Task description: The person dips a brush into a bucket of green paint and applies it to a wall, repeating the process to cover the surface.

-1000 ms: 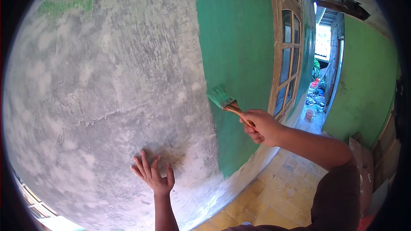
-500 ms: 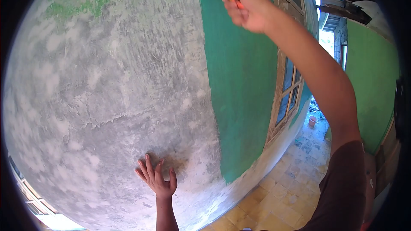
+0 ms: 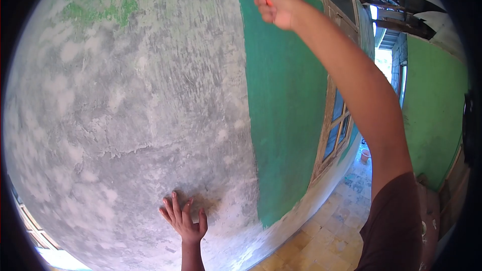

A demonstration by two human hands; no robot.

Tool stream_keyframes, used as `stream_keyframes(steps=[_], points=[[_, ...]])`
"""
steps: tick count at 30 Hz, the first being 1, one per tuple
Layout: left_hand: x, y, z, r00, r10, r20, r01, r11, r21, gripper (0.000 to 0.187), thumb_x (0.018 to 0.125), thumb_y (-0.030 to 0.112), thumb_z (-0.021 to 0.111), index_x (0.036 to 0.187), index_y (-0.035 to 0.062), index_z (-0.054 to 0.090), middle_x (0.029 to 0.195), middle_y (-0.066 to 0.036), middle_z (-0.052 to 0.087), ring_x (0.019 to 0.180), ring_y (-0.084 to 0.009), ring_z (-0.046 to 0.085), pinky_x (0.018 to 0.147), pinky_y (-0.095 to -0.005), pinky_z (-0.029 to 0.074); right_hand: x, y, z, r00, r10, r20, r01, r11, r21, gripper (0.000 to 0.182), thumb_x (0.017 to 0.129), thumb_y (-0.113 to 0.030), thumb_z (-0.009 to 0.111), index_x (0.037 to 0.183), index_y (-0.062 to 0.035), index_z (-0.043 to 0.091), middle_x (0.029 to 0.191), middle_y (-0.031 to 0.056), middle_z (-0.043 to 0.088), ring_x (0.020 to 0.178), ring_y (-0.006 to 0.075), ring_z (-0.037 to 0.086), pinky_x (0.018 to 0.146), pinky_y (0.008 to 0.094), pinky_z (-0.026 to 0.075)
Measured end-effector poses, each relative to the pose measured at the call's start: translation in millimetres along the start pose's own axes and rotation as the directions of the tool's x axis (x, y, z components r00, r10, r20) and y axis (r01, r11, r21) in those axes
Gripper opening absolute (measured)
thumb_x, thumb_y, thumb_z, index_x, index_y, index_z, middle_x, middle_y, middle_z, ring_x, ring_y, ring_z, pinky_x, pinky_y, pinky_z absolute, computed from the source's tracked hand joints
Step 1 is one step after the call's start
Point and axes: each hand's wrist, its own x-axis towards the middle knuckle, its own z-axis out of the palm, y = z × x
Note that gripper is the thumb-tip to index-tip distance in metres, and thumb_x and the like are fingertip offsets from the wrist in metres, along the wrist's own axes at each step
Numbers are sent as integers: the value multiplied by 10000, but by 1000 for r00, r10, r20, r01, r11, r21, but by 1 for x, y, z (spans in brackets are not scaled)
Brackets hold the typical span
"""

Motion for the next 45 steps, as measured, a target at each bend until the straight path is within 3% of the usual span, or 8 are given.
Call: stream_keyframes(steps=[12, 14, 15, 20, 24, 30, 39, 45], points=[[0, 0, -1, 1000, -9, -1, 9, 1000, -28, 332, 851, 274, 552, 1117, 74, 551, 1433, -227, 363, 1402, -401, 174, 1116, -540, 8, -121, 72, -62, 920, 389, 49, -358, 884, -301, 199, 949, -315, 504, 883, -127, 508, 569, -57, 382, 426, 51, 300, 394, 224, 222], [0, -1, -1, 1000, -11, -1, 11, 1000, -27, 331, 851, 273, 552, 1115, 74, 552, 1432, -227, 363, 1403, -400, 173, 1117, -539, 8, -108, 60, -83, 996, 74, 47, -35, 826, -562, 200, 945, -298, 519, 865, -115, 524, 580, -51, 398, 459, 47, 332, 425, 224, 254], [1, 0, -1, 1000, -11, -3, 11, 1000, -27, 329, 850, 272, 554, 1112, 75, 553, 1433, -227, 363, 1403, -400, 173, 1117, -539, 8, -98, 52, -86, 963, -235, 134, 252, 601, -759, 203, 941, -281, 534, 846, -102, 541, 591, -45, 413, 491, 43, 365, 455, 224, 286], [1, 1, -1, 1000, -15, 3, 15, 1000, -17, 330, 846, 272, 559, 1113, 77, 552, 1433, -229, 361, 1402, -403, 172, 1117, -540, 8, -46, -25, -81, 583, -715, 387, 431, -132, -893, 182, 905, -199, 563, 995, -46, 605, 683, 79, 506, 622, 189, 559, 581, 323, 435], [1, 0, -2, 1000, -12, 14, 12, 1000, -12, 332, 848, 270, 557, 1117, 74, 548, 1433, -233, 359, 1402, -407, 170, 1116, -543, 7, -8, -59, -62, 246, -672, 699, 225, -662, -715, 116, 863, -107, 518, 836, -47, 612, 783, 128, 561, 531, 252, 553, 486, 386, 445], [1, 0, -1, 1000, -9, 21, 9, 1000, -4, 334, 850, 273, 551, 1116, 70, 547, 1433, -237, 356, 1402, -409, 165, 1116, -545, 6, -14, -44, -31, 640, -599, 481, 29, -607, -794, 173, 850, -143, 551, 940, -57, 671, 935, 194, 590, 793, 337, 622, 680, 422, 499], [0, -1, 3, 1000, 2, -17, -2, 1000, 10, 328, 843, 275, 551, 1102, 75, 557, 1433, -232, 359, 1403, -404, 166, 1118, -538, 6, -74, -3, -60, 616, -302, 728, 323, -746, -583, 271, 840, -71, 547, 1099, -108, 615, 910, 101, 517, 708, 280, 617, 621, 417, 511], [1, -1, 5, 999, 13, -30, -12, 999, 30, 328, 843, 282, 545, 1099, 76, 559, 1433, -229, 361, 1403, -402, 171, 1119, -538, 8, -66, -66, -35, 599, -549, 582, 280, -537, -795, 181, 842, -149, 556, 943, -61, 678, 913, 195, 607, 835, 342, 620, 719, 427, 497]])
